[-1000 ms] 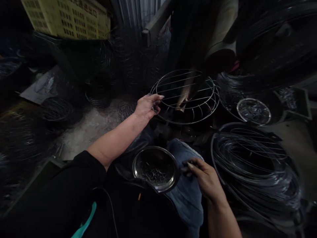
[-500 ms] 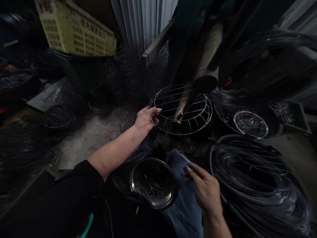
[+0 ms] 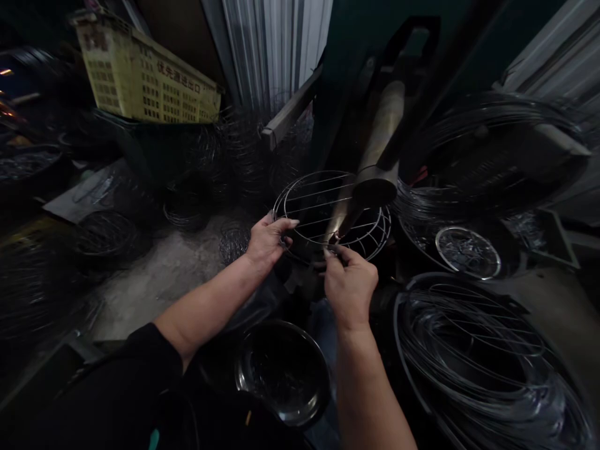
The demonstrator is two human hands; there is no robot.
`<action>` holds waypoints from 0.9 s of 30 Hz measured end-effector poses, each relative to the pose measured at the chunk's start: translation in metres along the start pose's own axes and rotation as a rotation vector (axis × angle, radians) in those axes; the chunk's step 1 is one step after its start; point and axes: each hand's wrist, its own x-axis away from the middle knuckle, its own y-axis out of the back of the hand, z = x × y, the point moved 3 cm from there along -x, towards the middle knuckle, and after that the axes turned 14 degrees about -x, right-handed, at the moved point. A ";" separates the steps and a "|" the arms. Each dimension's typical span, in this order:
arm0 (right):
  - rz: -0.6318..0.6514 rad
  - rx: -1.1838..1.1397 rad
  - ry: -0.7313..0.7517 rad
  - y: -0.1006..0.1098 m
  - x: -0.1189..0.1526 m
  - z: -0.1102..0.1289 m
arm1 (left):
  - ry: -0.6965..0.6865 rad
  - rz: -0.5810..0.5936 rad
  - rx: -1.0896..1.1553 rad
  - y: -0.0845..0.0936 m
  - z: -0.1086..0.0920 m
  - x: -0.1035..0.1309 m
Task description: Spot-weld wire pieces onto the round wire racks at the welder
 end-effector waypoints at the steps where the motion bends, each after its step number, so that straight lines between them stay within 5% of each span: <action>1: -0.023 -0.058 -0.010 -0.002 0.001 -0.001 | -0.008 0.001 -0.001 0.000 -0.001 -0.002; 8: -0.183 -0.255 0.049 -0.002 0.018 -0.013 | -0.017 0.011 0.002 -0.003 -0.005 -0.007; 18: -0.264 -0.311 0.114 -0.004 0.015 -0.019 | -0.001 0.052 -0.032 -0.009 -0.007 -0.014; 27: -0.239 -0.314 0.062 -0.006 0.002 -0.012 | 0.069 -0.025 -0.034 -0.014 -0.005 -0.024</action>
